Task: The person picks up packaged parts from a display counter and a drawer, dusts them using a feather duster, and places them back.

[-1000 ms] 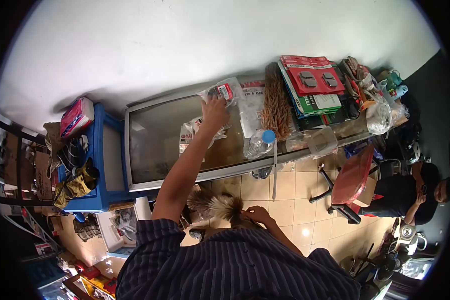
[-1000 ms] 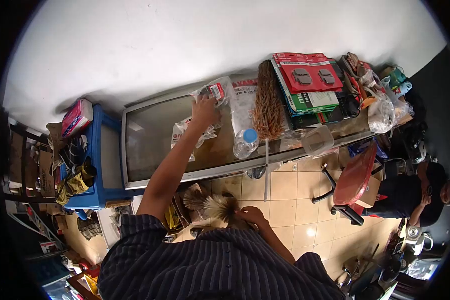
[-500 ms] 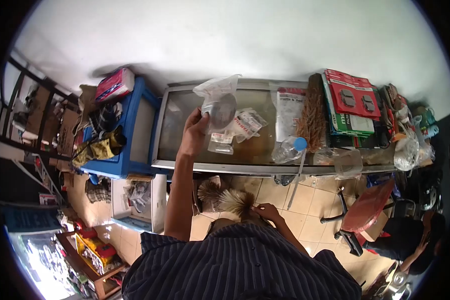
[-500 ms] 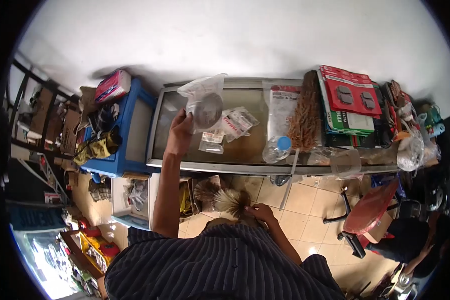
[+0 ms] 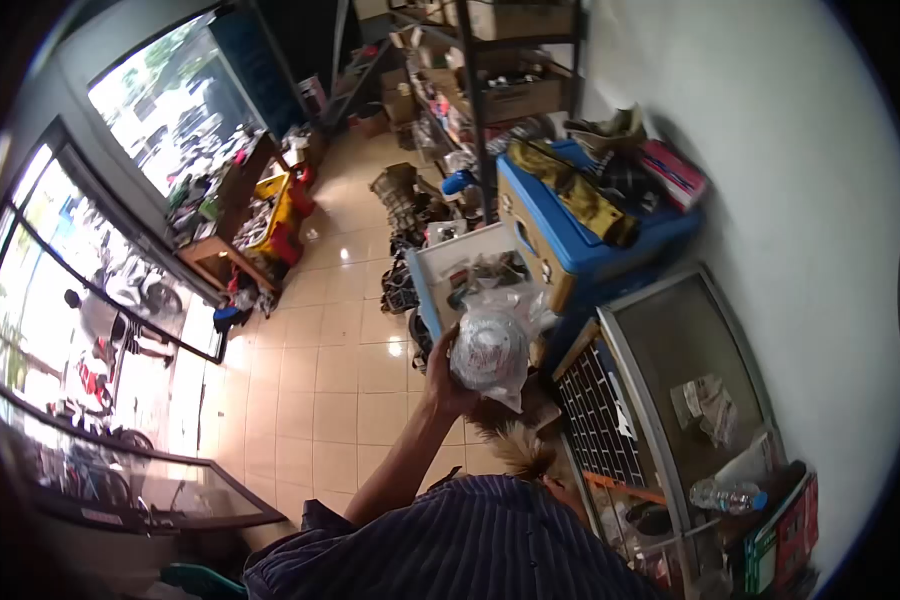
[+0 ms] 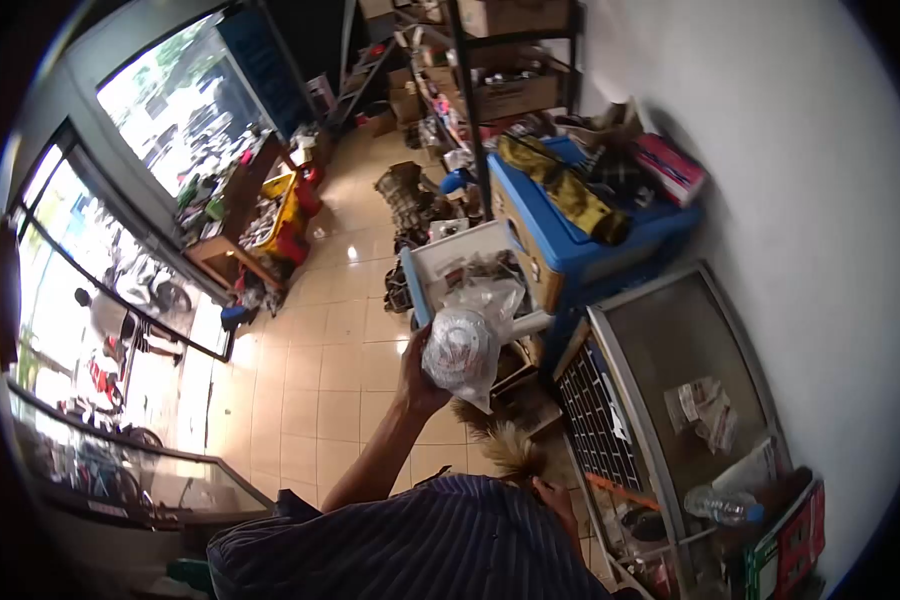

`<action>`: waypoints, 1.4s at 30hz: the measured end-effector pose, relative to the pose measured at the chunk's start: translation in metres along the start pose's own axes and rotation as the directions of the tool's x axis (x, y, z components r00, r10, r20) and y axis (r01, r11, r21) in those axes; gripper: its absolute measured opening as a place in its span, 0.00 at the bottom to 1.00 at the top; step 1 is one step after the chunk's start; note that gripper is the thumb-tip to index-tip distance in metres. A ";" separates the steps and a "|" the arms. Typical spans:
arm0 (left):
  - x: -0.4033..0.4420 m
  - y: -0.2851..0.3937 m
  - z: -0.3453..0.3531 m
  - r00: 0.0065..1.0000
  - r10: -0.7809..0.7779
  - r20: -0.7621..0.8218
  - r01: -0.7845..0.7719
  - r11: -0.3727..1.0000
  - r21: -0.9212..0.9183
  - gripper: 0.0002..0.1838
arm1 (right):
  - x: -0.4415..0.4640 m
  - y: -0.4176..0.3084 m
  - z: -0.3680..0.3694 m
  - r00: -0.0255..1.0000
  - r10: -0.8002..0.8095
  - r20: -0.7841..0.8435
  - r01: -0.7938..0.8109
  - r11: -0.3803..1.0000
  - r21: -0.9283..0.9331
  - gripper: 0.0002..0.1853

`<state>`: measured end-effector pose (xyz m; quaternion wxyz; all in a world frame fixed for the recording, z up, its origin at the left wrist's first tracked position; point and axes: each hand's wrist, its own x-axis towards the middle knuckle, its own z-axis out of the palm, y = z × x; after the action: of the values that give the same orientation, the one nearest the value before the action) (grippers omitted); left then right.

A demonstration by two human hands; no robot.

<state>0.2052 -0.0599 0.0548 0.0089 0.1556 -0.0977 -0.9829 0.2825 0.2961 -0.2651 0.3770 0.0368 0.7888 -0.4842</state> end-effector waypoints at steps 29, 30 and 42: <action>-0.363 0.050 -0.272 0.083 0.946 -0.312 -0.981 0.133 0.142 0.28 | -0.032 -0.254 0.248 0.574 -0.022 0.819 0.497 0.804 -0.326 0.21; -0.361 0.044 -0.266 0.100 0.943 -0.317 -0.977 0.153 0.148 0.28 | -0.031 -0.256 0.246 0.573 -0.025 0.819 0.501 0.802 -0.326 0.21; -0.290 -0.041 -0.270 -0.055 0.894 -0.446 -0.968 0.061 0.242 0.24 | 0.049 -0.261 0.157 0.415 -0.201 0.887 0.828 0.488 -0.277 0.29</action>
<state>0.5643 -0.0573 -0.1168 0.7117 0.2869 -0.0975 -0.6338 0.2243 0.0192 -0.1429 0.4635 -0.5854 0.6298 -0.2143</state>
